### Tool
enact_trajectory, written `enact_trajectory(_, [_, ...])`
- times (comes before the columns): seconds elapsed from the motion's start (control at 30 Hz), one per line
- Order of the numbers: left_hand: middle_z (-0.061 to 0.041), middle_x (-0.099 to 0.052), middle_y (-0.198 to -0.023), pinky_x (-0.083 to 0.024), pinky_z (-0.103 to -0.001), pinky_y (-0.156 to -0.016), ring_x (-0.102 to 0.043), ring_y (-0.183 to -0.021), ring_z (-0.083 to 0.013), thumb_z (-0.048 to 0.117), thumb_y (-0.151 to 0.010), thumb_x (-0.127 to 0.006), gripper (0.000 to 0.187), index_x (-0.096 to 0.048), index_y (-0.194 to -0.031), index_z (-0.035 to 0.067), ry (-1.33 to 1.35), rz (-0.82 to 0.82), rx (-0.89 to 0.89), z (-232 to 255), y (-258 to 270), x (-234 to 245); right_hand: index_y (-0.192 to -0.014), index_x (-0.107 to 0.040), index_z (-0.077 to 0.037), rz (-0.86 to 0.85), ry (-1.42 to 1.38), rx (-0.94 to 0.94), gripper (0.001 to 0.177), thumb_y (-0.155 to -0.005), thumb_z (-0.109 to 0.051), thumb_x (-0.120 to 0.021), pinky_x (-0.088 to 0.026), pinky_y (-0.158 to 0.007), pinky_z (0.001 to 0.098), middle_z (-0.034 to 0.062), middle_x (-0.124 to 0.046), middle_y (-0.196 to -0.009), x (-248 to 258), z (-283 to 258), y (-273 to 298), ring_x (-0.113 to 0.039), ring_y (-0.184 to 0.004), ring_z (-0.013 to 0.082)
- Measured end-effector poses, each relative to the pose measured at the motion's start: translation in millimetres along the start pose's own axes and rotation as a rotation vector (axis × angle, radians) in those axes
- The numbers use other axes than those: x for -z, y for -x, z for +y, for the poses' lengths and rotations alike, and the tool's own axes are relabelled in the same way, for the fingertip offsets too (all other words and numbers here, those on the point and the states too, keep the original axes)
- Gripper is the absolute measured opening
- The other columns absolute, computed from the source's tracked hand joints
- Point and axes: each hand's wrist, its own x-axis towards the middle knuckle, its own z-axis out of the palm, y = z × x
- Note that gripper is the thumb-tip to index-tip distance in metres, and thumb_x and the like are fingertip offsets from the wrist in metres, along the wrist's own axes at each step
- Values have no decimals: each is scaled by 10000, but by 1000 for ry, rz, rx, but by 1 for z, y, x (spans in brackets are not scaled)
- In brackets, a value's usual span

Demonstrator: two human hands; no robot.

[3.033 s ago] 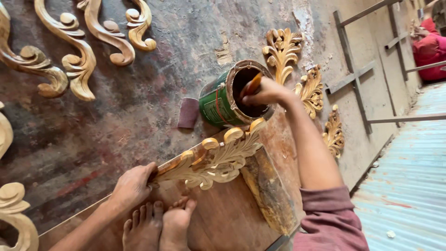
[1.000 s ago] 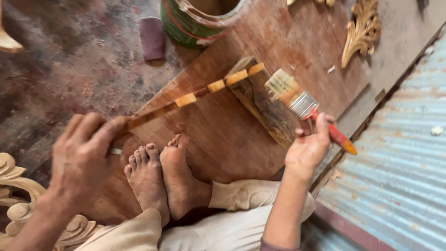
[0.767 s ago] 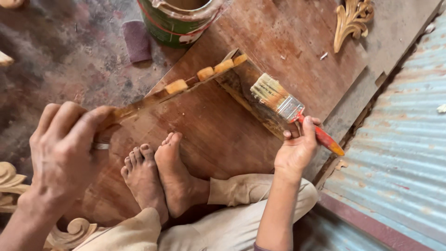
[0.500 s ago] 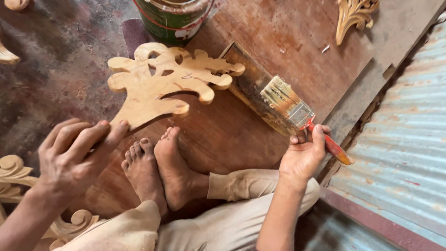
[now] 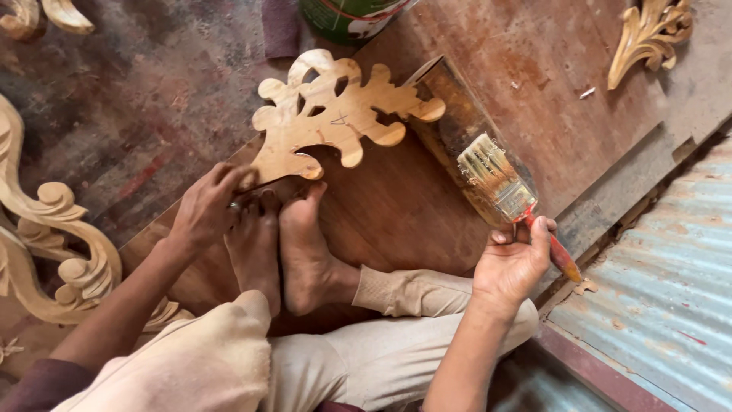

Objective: The person is applying a brownish liquid to a carved wooden piece using a paintbrush. They hold the piece with their left hand and brush with their right, repeatedly dipping the brush into a container to reload the liquid.

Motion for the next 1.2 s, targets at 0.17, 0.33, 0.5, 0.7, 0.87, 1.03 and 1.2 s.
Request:
enact_trajectory(0.17, [-204, -691, -1198, -529, -456, -934, -679, -1084, -345, 369, -820, -787, 729, -535, -1428, 55, 280, -237, 347, -12, -31, 5, -1042, -669, -205, -4, 16, 9, 175, -938, -183, -807, -438, -676, 258, -30, -720, -1019, -3, 10, 5, -618, -830, 114])
enact_trajectory(0.33, [-286, -573, -1317, -398, -492, -902, -483, -1165, -404, 488, -990, -671, 683, -578, -1433, -24, 657, -509, 622, -35, -67, -3, -1031, -662, -212, 41, 40, -47, 177, -917, -190, -796, -428, -663, 251, -29, -732, -1040, -9, 14, 9, -646, -872, 121])
enact_trajectory(0.5, [-20, -611, -1351, -515, -300, -982, -599, -1190, -124, 402, -994, -640, 599, -431, -1469, 102, 1016, -510, 783, -28, -87, -14, -1050, -660, -206, -14, 34, -60, 166, -942, -180, -783, -433, -685, 258, -19, -725, -1064, -15, 14, 7, -648, -907, 124])
enact_trajectory(0.7, [-67, -713, -1230, -554, -335, -929, -660, -1094, -176, 156, -868, -749, 500, -564, -1329, 91, 999, -381, 833, 10, -83, -5, -1098, -647, -186, -47, 100, 38, 174, -977, -187, -772, -448, -683, 267, 3, -710, -1064, -15, 9, 11, -622, -882, 125])
enact_trajectory(0.87, [-124, -698, -1270, -536, -345, -1024, -648, -1208, -194, -28, -861, -669, 464, -567, -1313, -29, 865, -95, 307, 41, -65, 4, -1164, -598, -147, -2, 242, 248, 243, -985, -181, -758, -469, -671, 271, 54, -687, -1123, -23, -1, 24, -630, -914, 134])
enact_trajectory(1.03, [-93, -694, -1226, -530, -315, -959, -642, -1141, -168, 49, -900, -718, 434, -571, -1304, -8, 915, -87, 438, 64, -61, -4, -1121, -550, -93, -147, 460, 562, 218, -1004, -89, -734, -517, -722, 256, 201, -681, -1230, -44, 7, 39, -665, -986, 191])
enact_trajectory(1.2, [-29, -690, -1024, -528, -264, -673, -620, -848, -86, 159, -929, -726, 310, -639, -1207, 50, 1009, -298, 903, 61, -64, -12, -1134, -504, -51, -323, 636, 715, 246, -1030, -62, -727, -595, -839, 261, 265, -657, -1307, -65, 24, 45, -685, -1057, 226])
